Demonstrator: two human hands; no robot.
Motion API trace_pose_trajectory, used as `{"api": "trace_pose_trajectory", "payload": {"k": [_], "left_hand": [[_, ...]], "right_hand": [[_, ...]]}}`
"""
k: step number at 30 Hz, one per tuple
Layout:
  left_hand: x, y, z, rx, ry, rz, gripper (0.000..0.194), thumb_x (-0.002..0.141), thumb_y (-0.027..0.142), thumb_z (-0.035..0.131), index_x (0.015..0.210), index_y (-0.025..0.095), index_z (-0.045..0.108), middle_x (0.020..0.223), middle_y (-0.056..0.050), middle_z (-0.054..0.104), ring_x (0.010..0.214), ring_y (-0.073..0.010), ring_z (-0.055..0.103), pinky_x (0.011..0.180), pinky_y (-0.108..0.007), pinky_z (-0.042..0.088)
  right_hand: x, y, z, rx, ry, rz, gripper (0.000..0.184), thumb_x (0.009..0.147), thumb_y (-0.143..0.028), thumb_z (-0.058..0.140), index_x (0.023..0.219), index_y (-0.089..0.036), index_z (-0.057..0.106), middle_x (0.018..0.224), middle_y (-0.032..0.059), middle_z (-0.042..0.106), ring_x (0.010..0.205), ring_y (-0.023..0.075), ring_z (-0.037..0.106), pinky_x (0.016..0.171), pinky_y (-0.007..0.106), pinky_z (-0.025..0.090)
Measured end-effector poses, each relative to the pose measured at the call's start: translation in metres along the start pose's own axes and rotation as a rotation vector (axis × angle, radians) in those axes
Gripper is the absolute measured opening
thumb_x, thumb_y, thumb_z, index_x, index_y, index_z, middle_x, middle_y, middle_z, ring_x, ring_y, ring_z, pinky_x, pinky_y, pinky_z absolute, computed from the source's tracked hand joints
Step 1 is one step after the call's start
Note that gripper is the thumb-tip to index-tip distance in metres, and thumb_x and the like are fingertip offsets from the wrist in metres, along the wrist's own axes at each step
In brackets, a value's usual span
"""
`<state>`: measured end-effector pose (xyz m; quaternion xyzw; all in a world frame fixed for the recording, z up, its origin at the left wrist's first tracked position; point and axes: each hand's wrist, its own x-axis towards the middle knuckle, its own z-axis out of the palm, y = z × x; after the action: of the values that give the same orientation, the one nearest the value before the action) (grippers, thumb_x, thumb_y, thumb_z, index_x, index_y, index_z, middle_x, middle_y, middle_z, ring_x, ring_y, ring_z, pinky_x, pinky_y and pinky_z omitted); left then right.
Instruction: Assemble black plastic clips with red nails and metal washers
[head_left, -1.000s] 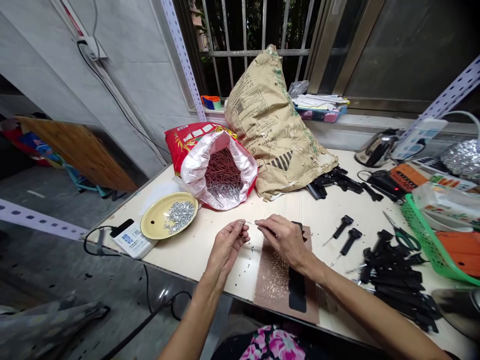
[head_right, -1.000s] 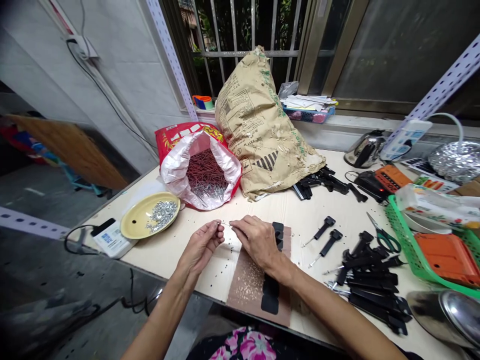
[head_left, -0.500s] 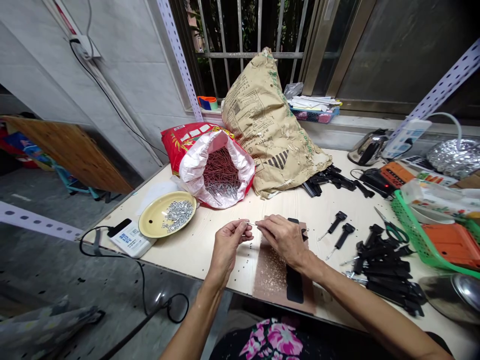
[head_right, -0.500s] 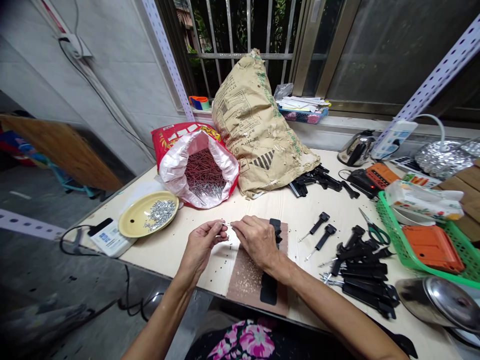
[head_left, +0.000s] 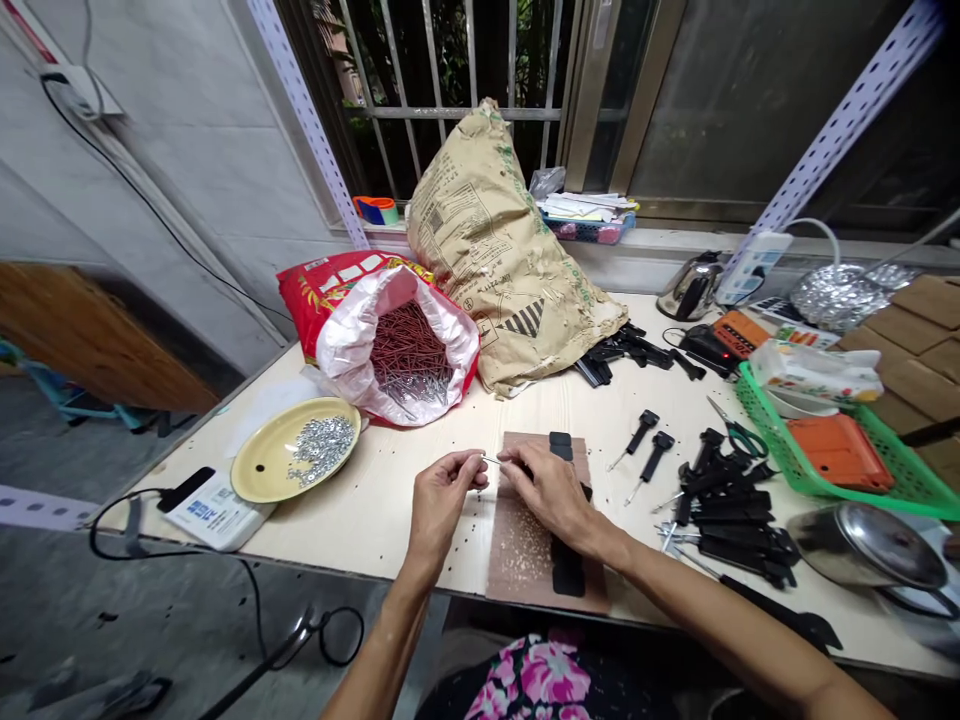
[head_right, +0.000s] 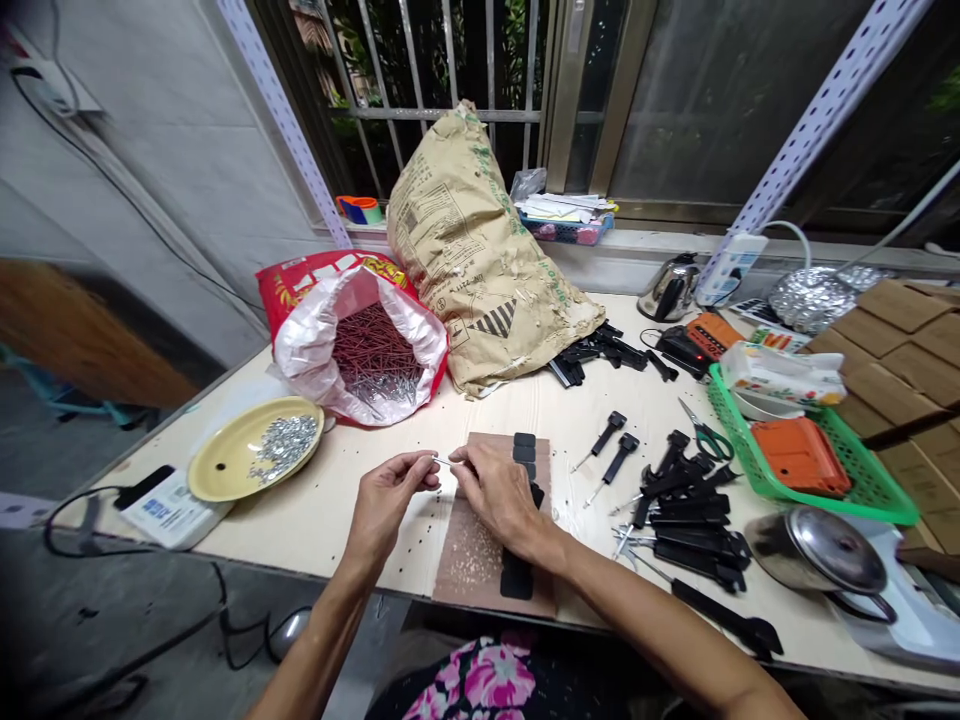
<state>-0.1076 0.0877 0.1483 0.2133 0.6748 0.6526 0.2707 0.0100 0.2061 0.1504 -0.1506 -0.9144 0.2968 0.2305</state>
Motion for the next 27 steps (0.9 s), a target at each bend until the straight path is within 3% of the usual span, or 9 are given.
{"api": "trace_pose_trajectory", "payload": {"k": [7, 18, 27], "left_hand": [[-0.001, -0.003, 0.006, 0.063, -0.028, 0.0, 0.029, 0.074, 0.04, 0.067, 0.087, 0.014, 0.071, 0.073, -0.004, 0.069, 0.063, -0.0146, 0.062, 0.064, -0.026, 0.051], [0.0, 0.004, 0.005, 0.273, -0.118, 0.066, 0.024, 0.075, 0.038, 0.065, 0.08, 0.016, 0.071, 0.063, -0.002, 0.066, 0.058, -0.0145, 0.061, 0.062, -0.023, 0.047], [0.002, -0.001, 0.009, 0.261, -0.181, 0.056, 0.029, 0.078, 0.04, 0.061, 0.089, 0.014, 0.07, 0.065, -0.002, 0.066, 0.062, -0.0153, 0.061, 0.065, -0.025, 0.048]], "right_hand": [[-0.006, 0.003, -0.002, -0.304, 0.066, -0.103, 0.023, 0.096, -0.028, 0.04, 0.092, -0.019, 0.06, 0.084, 0.0046, 0.062, 0.074, 0.0155, 0.059, 0.063, 0.025, 0.039], [-0.015, 0.007, -0.011, -0.299, 0.048, -0.118, 0.019, 0.095, -0.026, 0.043, 0.094, -0.019, 0.061, 0.087, 0.0047, 0.062, 0.078, 0.0151, 0.059, 0.067, 0.024, 0.04], [-0.019, 0.008, -0.013, -0.349, 0.047, -0.11, 0.021, 0.095, -0.029, 0.044, 0.092, -0.018, 0.062, 0.085, 0.0037, 0.063, 0.077, 0.0147, 0.058, 0.066, 0.024, 0.037]]}}
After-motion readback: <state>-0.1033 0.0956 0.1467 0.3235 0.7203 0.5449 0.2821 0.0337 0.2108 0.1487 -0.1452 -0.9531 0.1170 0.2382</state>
